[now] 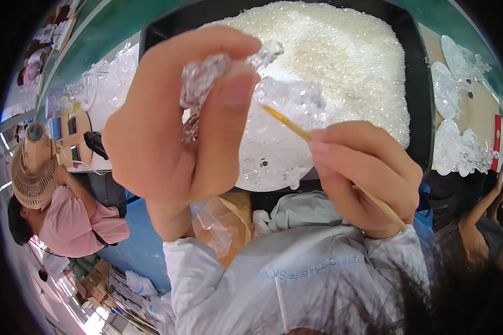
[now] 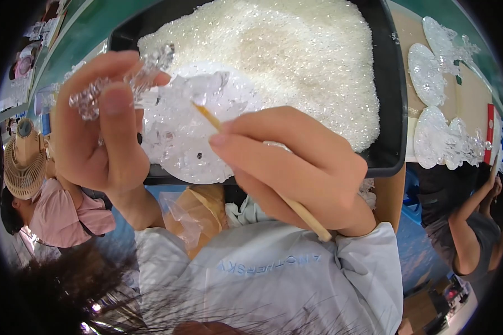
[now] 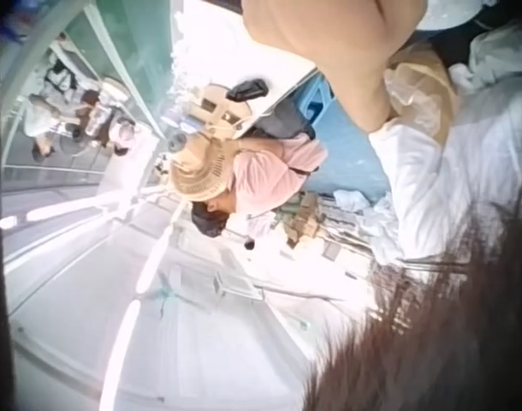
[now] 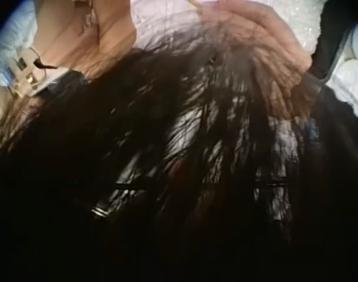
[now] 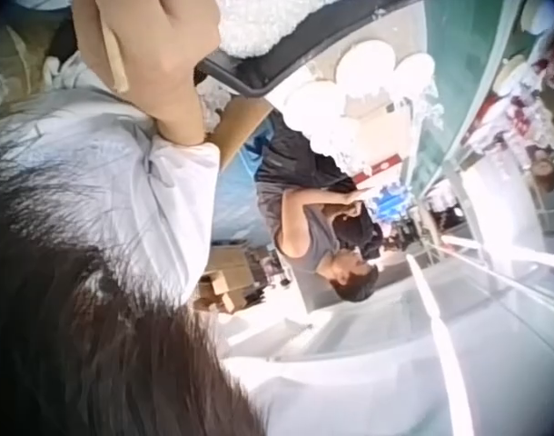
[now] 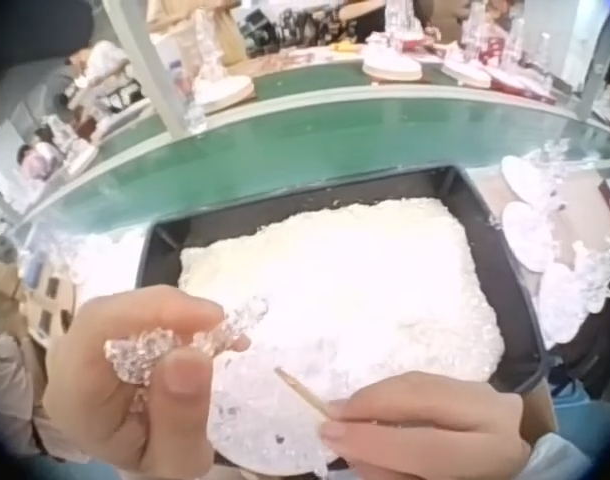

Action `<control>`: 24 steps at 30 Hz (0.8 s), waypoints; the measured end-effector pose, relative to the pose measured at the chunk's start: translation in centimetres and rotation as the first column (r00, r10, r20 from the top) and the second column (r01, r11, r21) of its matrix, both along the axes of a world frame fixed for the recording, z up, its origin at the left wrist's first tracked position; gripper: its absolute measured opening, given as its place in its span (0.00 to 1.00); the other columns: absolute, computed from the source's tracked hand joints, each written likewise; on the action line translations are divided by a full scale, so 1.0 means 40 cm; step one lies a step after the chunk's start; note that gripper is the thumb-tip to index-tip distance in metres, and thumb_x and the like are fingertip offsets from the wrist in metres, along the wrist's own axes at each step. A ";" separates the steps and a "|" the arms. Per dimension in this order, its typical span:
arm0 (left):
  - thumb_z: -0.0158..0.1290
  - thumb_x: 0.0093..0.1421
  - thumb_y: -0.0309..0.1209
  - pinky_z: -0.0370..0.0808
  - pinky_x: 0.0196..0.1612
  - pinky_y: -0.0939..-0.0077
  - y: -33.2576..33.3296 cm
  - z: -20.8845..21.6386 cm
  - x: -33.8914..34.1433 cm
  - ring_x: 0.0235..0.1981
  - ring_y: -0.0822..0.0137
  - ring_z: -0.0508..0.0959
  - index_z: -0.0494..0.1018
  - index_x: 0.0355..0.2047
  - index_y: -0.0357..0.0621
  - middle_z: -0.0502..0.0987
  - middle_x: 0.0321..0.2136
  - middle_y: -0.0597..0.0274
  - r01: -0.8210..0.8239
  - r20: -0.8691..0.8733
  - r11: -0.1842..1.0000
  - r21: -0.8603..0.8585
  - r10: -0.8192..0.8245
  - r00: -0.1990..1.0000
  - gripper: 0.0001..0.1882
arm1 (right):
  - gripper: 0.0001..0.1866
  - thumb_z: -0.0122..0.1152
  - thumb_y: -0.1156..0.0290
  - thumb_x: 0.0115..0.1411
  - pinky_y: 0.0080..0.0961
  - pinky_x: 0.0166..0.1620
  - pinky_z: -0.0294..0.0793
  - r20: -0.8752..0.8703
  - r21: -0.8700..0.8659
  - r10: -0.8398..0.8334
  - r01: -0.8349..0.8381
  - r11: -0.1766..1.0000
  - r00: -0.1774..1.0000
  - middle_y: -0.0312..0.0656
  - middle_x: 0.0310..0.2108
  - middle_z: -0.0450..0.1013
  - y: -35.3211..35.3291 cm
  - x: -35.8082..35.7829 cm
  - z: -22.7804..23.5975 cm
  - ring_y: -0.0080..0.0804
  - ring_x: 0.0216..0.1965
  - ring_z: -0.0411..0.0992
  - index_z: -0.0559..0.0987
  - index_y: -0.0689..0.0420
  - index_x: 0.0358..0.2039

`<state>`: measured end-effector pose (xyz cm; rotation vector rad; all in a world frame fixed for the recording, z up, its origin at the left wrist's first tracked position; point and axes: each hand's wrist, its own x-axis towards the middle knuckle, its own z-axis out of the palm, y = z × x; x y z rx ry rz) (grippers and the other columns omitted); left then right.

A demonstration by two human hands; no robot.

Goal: Applying small decorative beads to a transparent light fixture component using a brush and adhesive.

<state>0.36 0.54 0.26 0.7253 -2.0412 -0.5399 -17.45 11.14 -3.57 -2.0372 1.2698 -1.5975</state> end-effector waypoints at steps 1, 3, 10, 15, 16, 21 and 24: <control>0.51 0.67 0.30 0.57 0.20 0.91 0.002 0.009 0.002 0.16 0.85 0.63 0.74 0.41 0.29 0.82 0.27 0.55 0.003 0.010 0.999 -0.051 -0.003 1.000 0.12 | 0.12 0.62 0.89 0.47 0.24 0.30 0.77 -0.001 -0.012 -0.009 0.009 1.000 1.000 0.56 0.32 0.77 0.008 0.001 0.006 0.39 0.28 0.78 0.79 0.68 0.34; 0.51 0.67 0.31 0.58 0.20 0.91 -0.008 -0.024 0.008 0.16 0.84 0.64 0.74 0.40 0.29 0.82 0.27 0.54 0.023 -0.001 0.995 -0.100 -0.024 1.000 0.13 | 0.12 0.65 0.86 0.44 0.24 0.27 0.77 0.296 -0.042 -0.066 0.081 0.996 0.953 0.51 0.31 0.77 0.027 0.006 -0.019 0.37 0.27 0.77 0.81 0.66 0.32; 0.55 0.54 0.23 0.72 0.19 0.70 -0.057 0.010 0.088 0.17 0.60 0.75 0.74 0.33 0.35 0.80 0.29 0.40 0.419 0.047 0.900 -0.119 -0.416 0.908 0.06 | 0.12 0.56 0.81 0.56 0.28 0.30 0.82 0.741 -0.183 0.176 -0.057 0.982 0.648 0.56 0.37 0.70 0.073 -0.055 -0.005 0.42 0.28 0.76 0.71 0.64 0.41; 0.54 0.47 0.25 0.65 0.16 0.73 -0.060 0.043 0.063 0.14 0.65 0.68 0.72 0.30 0.42 0.80 0.32 0.38 0.673 0.130 0.738 -0.055 -0.663 0.738 0.08 | 0.09 0.59 0.82 0.51 0.27 0.31 0.80 0.735 -0.089 0.139 -0.109 0.990 0.664 0.58 0.37 0.74 0.054 -0.068 -0.021 0.41 0.28 0.77 0.76 0.66 0.35; 0.55 0.47 0.25 0.64 0.16 0.75 -0.051 0.059 0.068 0.15 0.67 0.67 0.73 0.33 0.47 0.81 0.33 0.40 0.657 0.201 0.753 0.038 -0.650 0.733 0.11 | 0.09 0.61 0.82 0.49 0.27 0.31 0.79 0.666 -0.037 0.090 -0.087 0.995 0.741 0.58 0.36 0.75 0.051 -0.063 -0.020 0.40 0.28 0.77 0.77 0.66 0.33; 0.56 0.48 0.26 0.64 0.16 0.76 -0.046 0.063 0.048 0.15 0.69 0.65 0.72 0.38 0.49 0.81 0.33 0.43 0.682 0.181 0.730 0.028 -0.675 0.715 0.15 | 0.10 0.63 0.81 0.48 0.28 0.31 0.78 0.498 -0.014 0.133 -0.145 0.989 0.857 0.57 0.35 0.76 0.033 -0.072 -0.011 0.41 0.29 0.77 0.80 0.69 0.34; 0.55 0.48 0.25 0.65 0.18 0.77 -0.051 0.066 0.048 0.15 0.70 0.65 0.72 0.39 0.50 0.82 0.33 0.45 0.699 0.190 0.714 0.052 -0.694 0.695 0.15 | 0.11 0.62 0.82 0.49 0.28 0.30 0.78 0.463 -0.035 0.142 -0.142 0.989 0.875 0.56 0.35 0.76 0.022 -0.059 -0.017 0.43 0.29 0.77 0.80 0.70 0.35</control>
